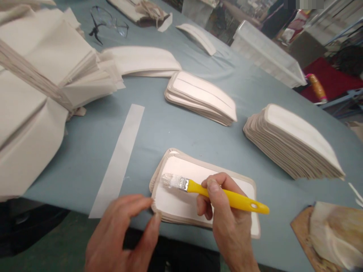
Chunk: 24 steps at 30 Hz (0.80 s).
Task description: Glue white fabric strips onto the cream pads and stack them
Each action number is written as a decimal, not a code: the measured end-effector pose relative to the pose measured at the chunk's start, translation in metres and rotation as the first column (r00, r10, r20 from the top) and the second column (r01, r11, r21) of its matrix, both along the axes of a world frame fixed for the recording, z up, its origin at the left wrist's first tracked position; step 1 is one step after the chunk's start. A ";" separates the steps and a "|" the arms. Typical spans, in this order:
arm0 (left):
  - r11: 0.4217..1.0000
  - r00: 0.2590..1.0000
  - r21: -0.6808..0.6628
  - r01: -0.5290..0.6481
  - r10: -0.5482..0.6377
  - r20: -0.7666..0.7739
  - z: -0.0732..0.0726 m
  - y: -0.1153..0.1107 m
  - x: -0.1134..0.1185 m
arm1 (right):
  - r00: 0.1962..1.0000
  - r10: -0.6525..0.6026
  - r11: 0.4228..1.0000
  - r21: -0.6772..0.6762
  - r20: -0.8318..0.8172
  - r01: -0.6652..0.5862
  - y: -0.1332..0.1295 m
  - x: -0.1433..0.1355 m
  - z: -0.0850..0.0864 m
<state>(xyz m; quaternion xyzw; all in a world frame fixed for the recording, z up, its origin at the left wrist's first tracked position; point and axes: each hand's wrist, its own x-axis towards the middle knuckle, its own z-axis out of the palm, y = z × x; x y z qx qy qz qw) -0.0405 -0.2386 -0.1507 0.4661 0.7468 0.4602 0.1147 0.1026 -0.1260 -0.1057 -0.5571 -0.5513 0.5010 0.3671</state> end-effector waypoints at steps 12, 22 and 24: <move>0.913 0.955 -0.400 -0.076 -0.049 -0.293 -0.008 0.027 -0.003 | 0.993 0.046 0.981 0.184 0.109 -0.065 0.000 -0.002 -0.017; 0.947 0.968 -0.320 -0.034 -0.049 -0.247 -0.016 0.027 -0.005 | 0.965 -0.106 0.982 0.178 0.240 0.063 0.005 0.004 0.004; 0.951 0.969 -0.307 -0.034 -0.044 -0.244 -0.019 0.025 -0.006 | 0.961 -0.083 0.976 0.216 0.264 0.025 0.010 0.012 0.001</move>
